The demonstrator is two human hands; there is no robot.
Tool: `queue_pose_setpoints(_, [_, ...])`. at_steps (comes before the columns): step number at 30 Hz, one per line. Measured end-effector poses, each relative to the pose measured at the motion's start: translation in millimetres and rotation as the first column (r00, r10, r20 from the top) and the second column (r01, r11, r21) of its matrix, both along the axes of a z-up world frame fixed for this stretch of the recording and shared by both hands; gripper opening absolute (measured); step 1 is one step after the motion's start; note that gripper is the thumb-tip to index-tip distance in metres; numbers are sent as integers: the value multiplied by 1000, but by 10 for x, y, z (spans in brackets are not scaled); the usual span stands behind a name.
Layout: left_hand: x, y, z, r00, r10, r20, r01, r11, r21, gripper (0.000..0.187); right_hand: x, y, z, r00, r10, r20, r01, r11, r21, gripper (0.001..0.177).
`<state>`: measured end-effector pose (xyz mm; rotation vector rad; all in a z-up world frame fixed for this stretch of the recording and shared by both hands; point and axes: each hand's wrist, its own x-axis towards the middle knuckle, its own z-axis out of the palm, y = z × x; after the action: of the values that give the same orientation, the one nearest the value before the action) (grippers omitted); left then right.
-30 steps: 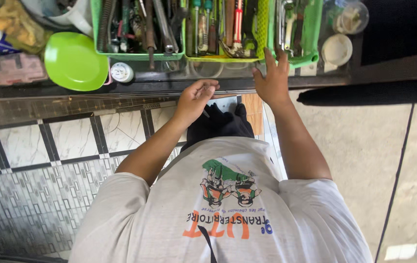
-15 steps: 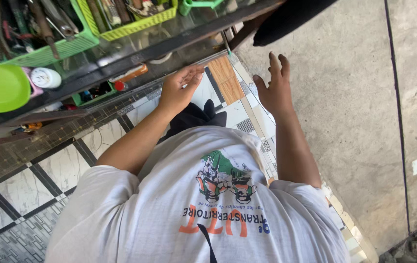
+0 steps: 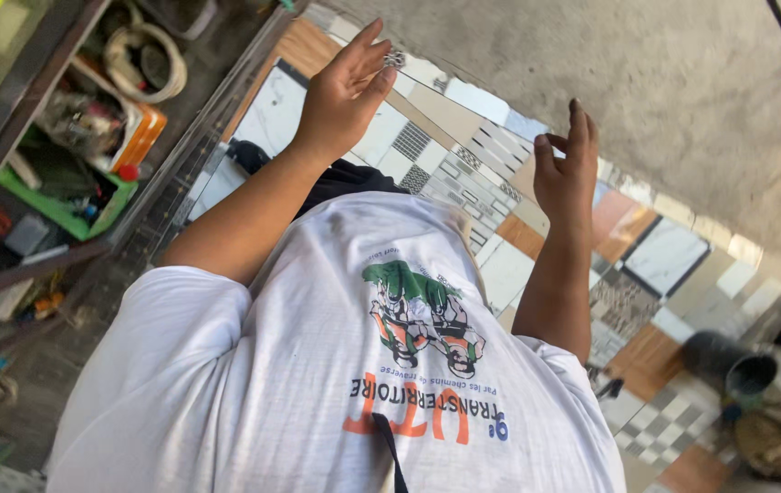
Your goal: The person sorts various mechanical tools including wrenches and screwdrivers by picking them up from the floor and placing them into green plastic storage bins on a shelf.
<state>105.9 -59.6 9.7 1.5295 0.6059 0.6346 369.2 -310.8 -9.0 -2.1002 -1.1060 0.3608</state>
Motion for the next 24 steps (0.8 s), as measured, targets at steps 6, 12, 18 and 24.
queue_pose_setpoints(6, [856, -651, -17, 954, -300, 10, 300, 950, -80, 58, 56, -1031, 28, 955, -271, -119, 285, 951, 120, 58])
queue_pose_setpoints(12, [1385, -916, 41, 835, -550, -25, 549, 834, -47, 70, -73, -1404, 66, 878, -429, -214, 449, 892, 54, 66])
queue_pose_setpoints(18, [2006, -802, -160, 726, -687, -11, 674, 715, -184, 64, -162, -1418, 69, 799, -531, -283, 538, 841, -58, 76])
queue_pose_setpoints(24, [2800, -800, -202, 581, -813, -31, 781, 568, -262, 60, -69, -1356, 253, 740, -648, -182, 626, 762, -165, 89])
